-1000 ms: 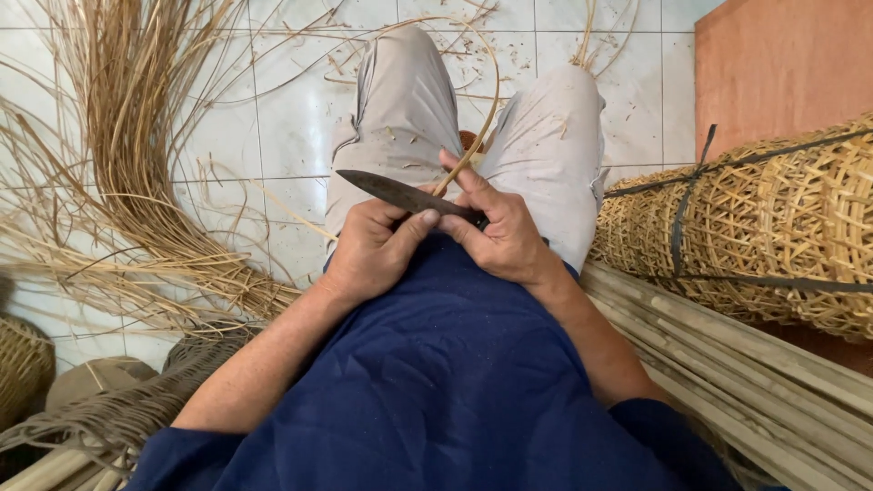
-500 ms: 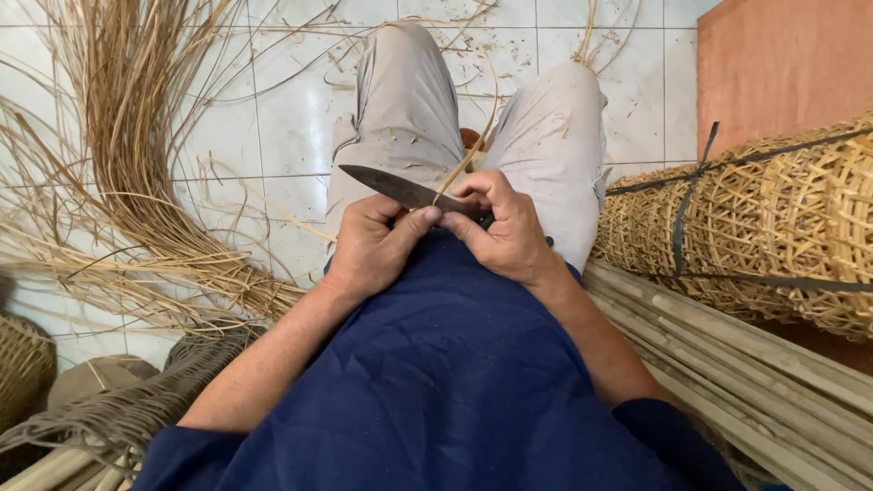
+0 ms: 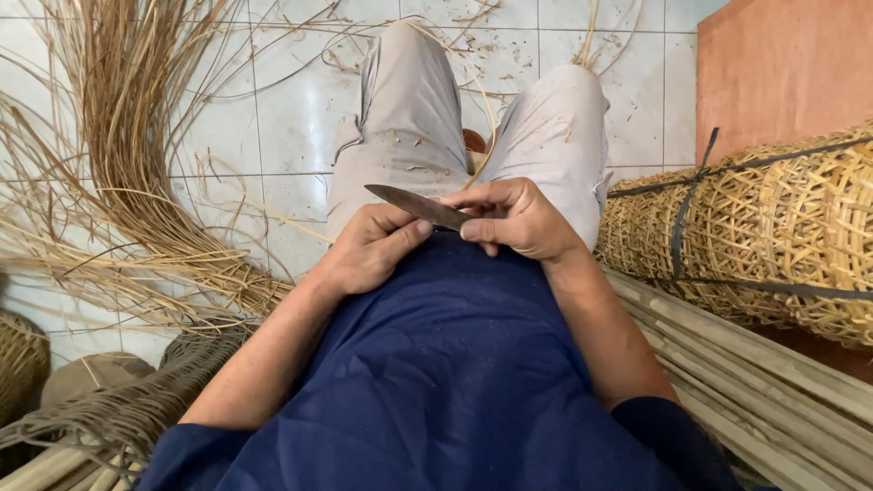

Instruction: Splitting long rattan strips into thinner strands using a handheld knife while sitting on the floor.

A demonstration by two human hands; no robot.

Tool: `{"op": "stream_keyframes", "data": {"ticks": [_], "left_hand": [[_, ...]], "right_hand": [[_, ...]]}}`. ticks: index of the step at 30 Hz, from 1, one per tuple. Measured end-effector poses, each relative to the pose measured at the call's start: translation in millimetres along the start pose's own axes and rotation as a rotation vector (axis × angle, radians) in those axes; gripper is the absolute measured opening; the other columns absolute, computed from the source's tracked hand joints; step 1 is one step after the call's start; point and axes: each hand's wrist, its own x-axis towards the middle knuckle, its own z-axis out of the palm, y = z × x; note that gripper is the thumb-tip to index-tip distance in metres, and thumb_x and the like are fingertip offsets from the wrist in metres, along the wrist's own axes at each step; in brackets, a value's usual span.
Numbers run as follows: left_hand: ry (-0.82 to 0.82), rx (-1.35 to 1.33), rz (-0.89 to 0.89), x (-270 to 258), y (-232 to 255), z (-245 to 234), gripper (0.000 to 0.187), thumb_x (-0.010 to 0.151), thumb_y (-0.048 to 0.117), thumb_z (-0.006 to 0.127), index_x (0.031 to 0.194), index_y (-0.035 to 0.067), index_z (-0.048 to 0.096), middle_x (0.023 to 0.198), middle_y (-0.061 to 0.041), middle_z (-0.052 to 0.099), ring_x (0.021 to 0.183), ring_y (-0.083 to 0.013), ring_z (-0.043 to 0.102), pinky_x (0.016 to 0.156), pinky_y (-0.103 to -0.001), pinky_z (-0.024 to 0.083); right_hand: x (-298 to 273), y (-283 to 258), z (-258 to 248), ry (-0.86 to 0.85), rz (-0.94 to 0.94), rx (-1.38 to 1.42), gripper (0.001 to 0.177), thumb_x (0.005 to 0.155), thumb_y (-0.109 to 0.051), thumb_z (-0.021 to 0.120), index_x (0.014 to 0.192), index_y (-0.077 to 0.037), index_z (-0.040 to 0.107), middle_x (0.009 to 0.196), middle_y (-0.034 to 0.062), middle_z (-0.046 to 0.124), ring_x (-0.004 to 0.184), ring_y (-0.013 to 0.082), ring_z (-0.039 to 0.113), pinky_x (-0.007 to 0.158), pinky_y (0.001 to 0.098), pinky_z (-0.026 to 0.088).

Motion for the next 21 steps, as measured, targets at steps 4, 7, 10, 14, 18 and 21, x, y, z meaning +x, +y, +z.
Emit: {"op": "stream_keyframes", "data": {"ticks": [4, 7, 10, 14, 18, 21], "left_hand": [[-0.020, 0.000, -0.005, -0.5, -1.6, -2.6, 0.023, 0.107, 0.011, 0.058, 0.118, 0.004, 0.077, 0.077, 0.000, 0.065, 0.076, -0.0078, 0.053, 0.072, -0.024, 0.050], [0.039, 0.005, -0.001, -6.1, 1.4, -3.6, 0.029, 0.105, 0.009, 0.059, 0.130, 0.002, 0.071, 0.077, 0.002, 0.062, 0.079, -0.0064, 0.053, 0.072, -0.022, 0.046], [0.074, 0.040, -0.046, -11.8, -8.4, -11.1, 0.030, 0.104, 0.009, 0.059, 0.130, 0.002, 0.073, 0.081, -0.002, 0.070, 0.079, -0.0092, 0.054, 0.075, -0.024, 0.049], [0.103, 0.148, -0.043, -4.7, 4.4, -10.4, 0.034, 0.105, 0.014, 0.059, 0.135, 0.003, 0.069, 0.097, -0.010, 0.074, 0.092, -0.0136, 0.061, 0.085, -0.030, 0.052], [0.005, 0.252, 0.005, 23.1, 24.8, 1.6, 0.025, 0.104, 0.018, 0.063, 0.120, 0.007, 0.077, 0.078, -0.008, 0.072, 0.072, -0.0140, 0.064, 0.065, -0.029, 0.056], [-0.012, 0.309, 0.040, 25.5, 28.0, 6.8, 0.023, 0.102, 0.015, 0.064, 0.116, 0.003, 0.077, 0.081, -0.018, 0.071, 0.073, -0.0201, 0.065, 0.066, -0.036, 0.056]], "right_hand": [[-0.6, 10.2, -13.6, 0.028, -0.016, 0.026, 0.041, 0.082, 0.012, 0.078, 0.122, 0.004, 0.072, 0.089, 0.0090, 0.073, 0.048, 0.0112, 0.066, 0.038, 0.0209, 0.052], [3.6, 7.2, -50.9, 0.193, -0.015, 0.110, 0.041, 0.083, 0.012, 0.073, 0.123, 0.004, 0.071, 0.085, 0.0057, 0.071, 0.046, 0.0170, 0.065, 0.039, 0.0272, 0.055], [0.3, -19.3, -96.5, 0.330, -0.140, 0.194, 0.042, 0.102, 0.001, 0.061, 0.138, -0.021, 0.066, 0.069, 0.0077, 0.059, 0.045, 0.0180, 0.059, 0.046, 0.0335, 0.058], [-3.3, -46.0, -56.6, 0.225, -0.031, 0.013, 0.043, 0.098, -0.012, 0.068, 0.137, 0.000, 0.056, 0.069, 0.0117, 0.063, 0.043, 0.0167, 0.060, 0.043, 0.0330, 0.056], [-6.0, -38.1, 4.6, 0.064, 0.083, 0.058, 0.065, 0.085, 0.005, 0.072, 0.146, 0.006, 0.051, 0.067, 0.0108, 0.065, 0.044, 0.0143, 0.062, 0.039, 0.0240, 0.054], [-3.8, -15.2, -15.5, 0.195, 0.010, 0.247, 0.049, 0.088, 0.009, 0.069, 0.136, 0.003, 0.062, 0.074, 0.0073, 0.055, 0.059, 0.0200, 0.068, 0.042, 0.0290, 0.058]]}}
